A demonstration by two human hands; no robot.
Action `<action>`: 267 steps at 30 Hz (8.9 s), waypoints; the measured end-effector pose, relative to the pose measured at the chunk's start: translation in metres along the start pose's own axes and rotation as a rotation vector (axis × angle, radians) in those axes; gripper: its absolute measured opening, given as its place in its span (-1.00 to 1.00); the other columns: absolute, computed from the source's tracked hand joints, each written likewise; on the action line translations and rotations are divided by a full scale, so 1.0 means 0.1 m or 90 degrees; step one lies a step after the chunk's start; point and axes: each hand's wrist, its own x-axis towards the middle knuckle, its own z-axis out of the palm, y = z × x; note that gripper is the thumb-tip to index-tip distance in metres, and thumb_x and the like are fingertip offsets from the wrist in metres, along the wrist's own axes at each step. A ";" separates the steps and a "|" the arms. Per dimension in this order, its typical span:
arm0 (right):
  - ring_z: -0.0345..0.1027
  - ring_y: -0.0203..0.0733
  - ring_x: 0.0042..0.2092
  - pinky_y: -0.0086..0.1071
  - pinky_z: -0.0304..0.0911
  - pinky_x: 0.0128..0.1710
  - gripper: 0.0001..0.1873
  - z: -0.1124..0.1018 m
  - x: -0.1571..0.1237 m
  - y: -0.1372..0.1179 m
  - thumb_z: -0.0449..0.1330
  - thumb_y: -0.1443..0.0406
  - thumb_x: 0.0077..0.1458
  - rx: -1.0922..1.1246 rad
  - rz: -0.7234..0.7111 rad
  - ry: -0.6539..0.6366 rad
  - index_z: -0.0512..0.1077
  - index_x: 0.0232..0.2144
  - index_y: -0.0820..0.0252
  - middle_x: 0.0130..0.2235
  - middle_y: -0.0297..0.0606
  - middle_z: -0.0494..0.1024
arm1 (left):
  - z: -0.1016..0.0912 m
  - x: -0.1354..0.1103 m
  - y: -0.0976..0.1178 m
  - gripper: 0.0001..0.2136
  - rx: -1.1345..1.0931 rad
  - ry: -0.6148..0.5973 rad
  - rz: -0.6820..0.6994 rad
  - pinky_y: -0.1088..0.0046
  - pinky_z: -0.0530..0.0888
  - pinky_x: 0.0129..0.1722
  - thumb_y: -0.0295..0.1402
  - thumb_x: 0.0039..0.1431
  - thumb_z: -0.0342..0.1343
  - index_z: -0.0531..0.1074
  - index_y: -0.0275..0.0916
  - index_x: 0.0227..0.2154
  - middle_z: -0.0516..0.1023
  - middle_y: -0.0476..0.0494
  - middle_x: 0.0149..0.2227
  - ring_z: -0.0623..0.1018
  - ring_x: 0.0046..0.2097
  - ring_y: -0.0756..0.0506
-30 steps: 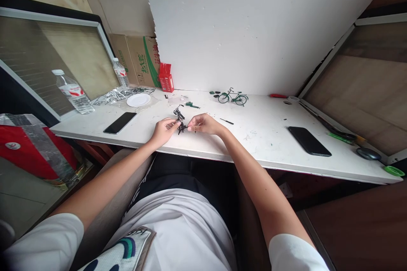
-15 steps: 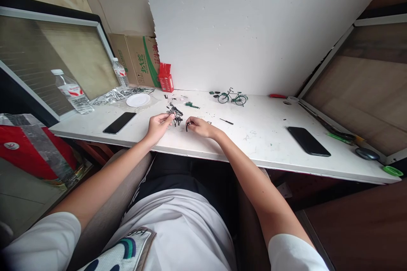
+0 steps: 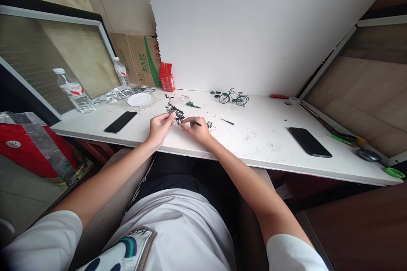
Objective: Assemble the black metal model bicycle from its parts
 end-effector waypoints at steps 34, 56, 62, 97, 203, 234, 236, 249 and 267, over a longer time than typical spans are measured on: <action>0.50 -0.22 -0.43 -0.38 0.22 -0.32 -0.75 0.15 -0.15 0.05 0.31 0.10 0.28 -0.120 -0.089 0.049 0.72 -0.27 0.08 -0.42 -0.30 0.69 | -0.07 0.06 -0.29 -0.65 0.103 0.033 0.158 0.41 0.51 -0.28 -0.02 0.24 0.30 0.67 -0.25 -0.25 0.64 -0.19 -0.29 0.61 -0.29 -0.09; 0.45 -0.13 -0.35 -0.37 0.12 -0.32 -0.54 0.11 -0.11 -0.01 0.39 -0.07 0.15 -0.196 -0.042 -0.061 0.54 -0.08 0.09 -0.40 -0.32 0.58 | -0.16 0.11 -0.28 -0.74 0.230 -0.013 0.249 0.42 0.50 -0.37 -0.17 0.25 0.31 0.71 -0.25 -0.17 0.67 -0.21 -0.24 0.57 -0.37 -0.04; 0.49 -0.01 -0.06 -0.24 0.28 -0.11 -0.42 0.10 -0.11 0.01 -0.01 -0.16 0.43 -0.084 -0.110 -0.045 0.36 0.16 0.12 -0.01 -0.09 0.59 | -0.24 0.22 -0.31 -0.71 0.215 0.001 0.222 0.42 0.51 -0.38 -0.13 0.21 0.33 0.71 -0.26 -0.19 0.69 -0.23 -0.22 0.58 -0.38 -0.04; 0.44 -0.03 -0.07 -0.26 0.44 -0.26 -0.65 0.10 -0.10 -0.04 0.24 0.08 0.37 0.024 -0.161 0.028 0.69 0.03 0.05 -0.19 -0.13 0.62 | -0.26 0.25 -0.34 -0.67 0.170 -0.032 0.161 0.39 0.50 -0.33 -0.06 0.17 0.35 0.71 -0.27 -0.26 0.70 -0.22 -0.28 0.55 -0.37 -0.08; 0.49 -0.22 -0.41 -0.40 0.31 -0.30 -0.75 0.16 -0.15 -0.05 0.20 0.18 0.35 -0.135 -0.107 0.088 0.66 -0.15 0.13 -0.41 -0.28 0.66 | -0.23 0.23 -0.42 -0.51 0.065 -0.116 0.025 0.37 0.55 -0.39 0.01 0.00 0.47 0.72 -0.33 -0.17 0.73 -0.25 -0.31 0.61 -0.43 -0.09; 0.44 -0.24 -0.41 -0.40 0.24 -0.33 -0.73 0.18 -0.16 -0.04 0.14 0.21 0.38 -0.188 -0.170 0.082 0.63 -0.20 0.15 -0.38 -0.26 0.66 | -0.20 0.19 -0.30 -0.53 0.065 -0.129 0.037 0.37 0.56 -0.39 0.03 0.03 0.43 0.71 -0.34 -0.23 0.70 -0.23 -0.33 0.59 -0.41 -0.08; 0.42 -0.24 -0.43 -0.41 0.23 -0.35 -0.73 0.17 -0.16 -0.05 0.14 0.20 0.39 -0.183 -0.165 0.085 0.62 -0.19 0.15 -0.41 -0.27 0.64 | -0.20 0.19 -0.29 -0.54 0.064 -0.123 0.039 0.38 0.55 -0.39 0.03 0.03 0.44 0.71 -0.33 -0.24 0.70 -0.23 -0.31 0.59 -0.41 -0.08; 0.54 -0.16 -0.24 -0.37 0.26 -0.29 -0.75 0.18 -0.17 -0.04 0.14 0.18 0.43 -0.216 -0.191 0.091 0.60 -0.17 0.10 -0.24 -0.21 0.70 | -0.21 0.21 -0.35 -0.57 0.082 -0.088 0.068 0.36 0.55 -0.36 0.00 0.05 0.43 0.72 -0.31 -0.23 0.70 -0.23 -0.27 0.58 -0.42 -0.07; 0.36 0.04 -0.04 -0.15 0.35 -0.11 -0.73 0.14 -0.09 0.00 0.11 0.18 0.48 -0.119 -0.200 0.101 0.60 -0.14 0.05 -0.16 -0.13 0.62 | -0.21 0.22 -0.37 -0.56 0.055 -0.075 0.054 0.39 0.53 -0.38 -0.01 0.02 0.46 0.72 -0.33 -0.23 0.69 -0.21 -0.28 0.56 -0.42 -0.04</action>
